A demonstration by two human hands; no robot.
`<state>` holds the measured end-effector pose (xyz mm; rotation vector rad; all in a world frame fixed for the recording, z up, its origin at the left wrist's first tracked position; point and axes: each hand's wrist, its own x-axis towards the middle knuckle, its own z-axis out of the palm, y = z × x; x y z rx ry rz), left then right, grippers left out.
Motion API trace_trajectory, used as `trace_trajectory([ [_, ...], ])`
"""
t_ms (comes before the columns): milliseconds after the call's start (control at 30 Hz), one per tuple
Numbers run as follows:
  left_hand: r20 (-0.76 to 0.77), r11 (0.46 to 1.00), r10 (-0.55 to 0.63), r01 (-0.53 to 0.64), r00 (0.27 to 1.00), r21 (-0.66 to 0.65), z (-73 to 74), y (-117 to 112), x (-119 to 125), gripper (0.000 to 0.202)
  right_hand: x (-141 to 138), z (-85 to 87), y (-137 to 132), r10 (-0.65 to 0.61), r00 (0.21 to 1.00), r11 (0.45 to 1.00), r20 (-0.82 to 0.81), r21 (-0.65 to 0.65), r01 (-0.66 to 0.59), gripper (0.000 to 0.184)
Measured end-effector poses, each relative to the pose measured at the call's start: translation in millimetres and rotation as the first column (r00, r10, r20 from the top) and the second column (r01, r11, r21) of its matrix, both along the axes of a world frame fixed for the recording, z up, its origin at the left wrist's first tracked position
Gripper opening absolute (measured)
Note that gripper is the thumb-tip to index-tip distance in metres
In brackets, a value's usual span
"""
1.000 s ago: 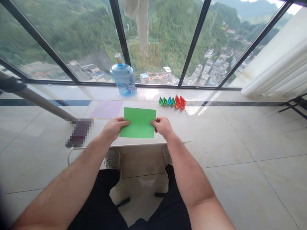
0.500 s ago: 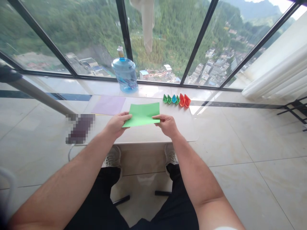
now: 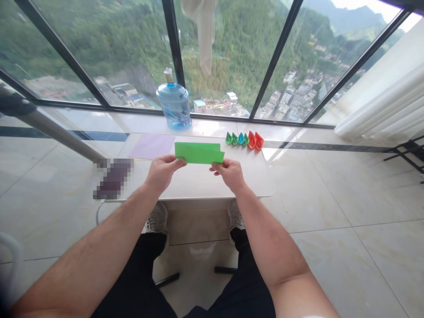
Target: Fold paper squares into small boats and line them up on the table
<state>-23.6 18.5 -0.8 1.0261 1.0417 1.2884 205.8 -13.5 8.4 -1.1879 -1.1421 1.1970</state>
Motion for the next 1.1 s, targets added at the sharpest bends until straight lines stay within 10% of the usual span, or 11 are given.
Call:
trace_trajectory([
  [1100,0.07,0.95,0.288,-0.275,0.955,-0.151,7.2,-8,17,0.054,-8,-18.2,5,-0.172,0.984,0.985,0.053,0.017,0.172,0.031],
])
